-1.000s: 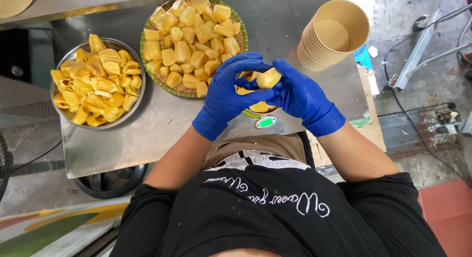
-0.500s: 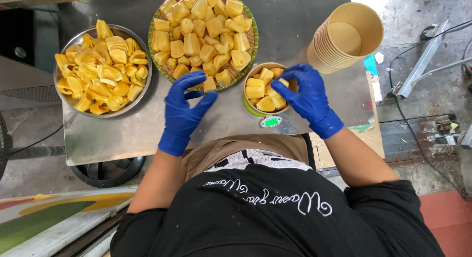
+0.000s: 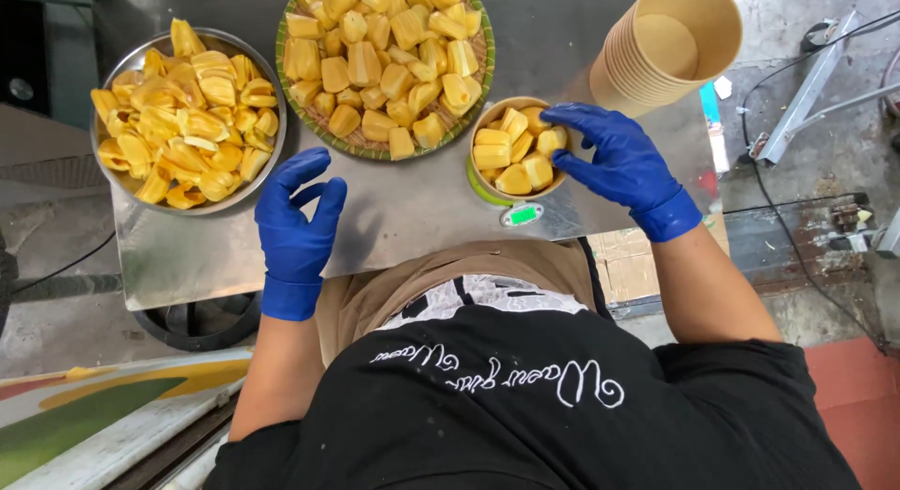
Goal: The person moves a lid and a colander, picks up a stack of paper bowls, and places one bowl onto a digital scale. They then transfer pieces of jackfruit from a plate into the bowl by hand until it reaches a specific weight.
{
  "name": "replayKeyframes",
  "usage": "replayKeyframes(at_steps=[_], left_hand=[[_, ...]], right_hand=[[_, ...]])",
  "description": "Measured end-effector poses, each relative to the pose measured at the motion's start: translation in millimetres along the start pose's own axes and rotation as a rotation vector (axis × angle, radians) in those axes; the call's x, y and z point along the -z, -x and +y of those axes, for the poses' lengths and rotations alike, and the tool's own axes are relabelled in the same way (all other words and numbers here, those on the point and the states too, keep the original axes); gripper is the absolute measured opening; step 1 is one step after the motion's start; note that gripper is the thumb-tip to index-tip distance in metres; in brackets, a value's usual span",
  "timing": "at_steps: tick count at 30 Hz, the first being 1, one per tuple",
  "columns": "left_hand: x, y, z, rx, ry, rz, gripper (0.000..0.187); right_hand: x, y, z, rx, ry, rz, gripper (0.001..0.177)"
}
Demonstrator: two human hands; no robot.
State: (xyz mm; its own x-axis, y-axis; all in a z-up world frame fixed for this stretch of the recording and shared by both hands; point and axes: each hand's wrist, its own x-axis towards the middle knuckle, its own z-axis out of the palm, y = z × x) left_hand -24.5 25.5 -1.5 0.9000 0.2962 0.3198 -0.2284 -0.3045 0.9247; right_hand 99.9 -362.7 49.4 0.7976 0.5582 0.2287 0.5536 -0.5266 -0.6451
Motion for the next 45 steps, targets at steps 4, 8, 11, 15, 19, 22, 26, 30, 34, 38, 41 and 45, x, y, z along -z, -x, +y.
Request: replayKeyframes(at_steps=[4,8,11,15,19,22,26,30,34,38,41,45], left_hand=[[9.1,7.7,1.4,-0.009,-0.017,-0.023,0.035],[16.6,8.2,1.9,-0.002,-0.050,-0.047,0.034],[21.2,7.3,2.0,-0.023,-0.050,-0.051,0.033],[21.9,10.6,1.5,-0.045,-0.023,-0.021,0.033],[20.7,14.6,2.1,-0.032,-0.039,0.009,0.032],[24.0,21.6,2.3,-0.025,-0.060,0.029,0.030],[32.9,31.9,-1.8,0.031,-0.066,0.080,0.031],[44.7,41.8,-6.6,0.064,-0.091,0.087,0.031],[46.6,40.3,-10.4,0.051,-0.084,0.072,0.031],[37.4,33.4,-13.9,0.070,-0.085,0.002,0.031],[21.8,23.0,-13.7,0.084,-0.074,-0.062,0.031],[-7.1,6.2,-5.2,0.043,-0.060,-0.170,0.028]], right_hand=[[-2.9,-0.1,-7.6,-0.107,-0.061,0.029,0.038],[1.3,1.9,-7.8,-0.139,-0.114,0.101,0.030],[3.0,-0.9,-16.2,-0.099,-0.137,0.117,0.027],[-21.8,-35.2,-32.7,0.139,0.108,-0.028,0.026],[-84.9,-93.3,-40.0,0.479,0.421,-0.233,0.028],[-120.9,-132.3,-31.6,0.531,0.362,-0.248,0.026],[-170.4,-162.1,-18.8,0.707,0.537,-0.438,0.029],[-184.8,-162.7,-22.3,0.590,0.592,-0.630,0.023],[-114.6,-151.0,-44.5,0.592,0.289,-0.368,0.037],[-9.4,-88.3,-55.4,0.165,0.050,-0.153,0.045],[-7.2,-53.0,-46.2,-0.119,0.156,-0.082,0.038],[-38.7,-22.7,-20.6,0.112,0.386,0.185,0.029]])
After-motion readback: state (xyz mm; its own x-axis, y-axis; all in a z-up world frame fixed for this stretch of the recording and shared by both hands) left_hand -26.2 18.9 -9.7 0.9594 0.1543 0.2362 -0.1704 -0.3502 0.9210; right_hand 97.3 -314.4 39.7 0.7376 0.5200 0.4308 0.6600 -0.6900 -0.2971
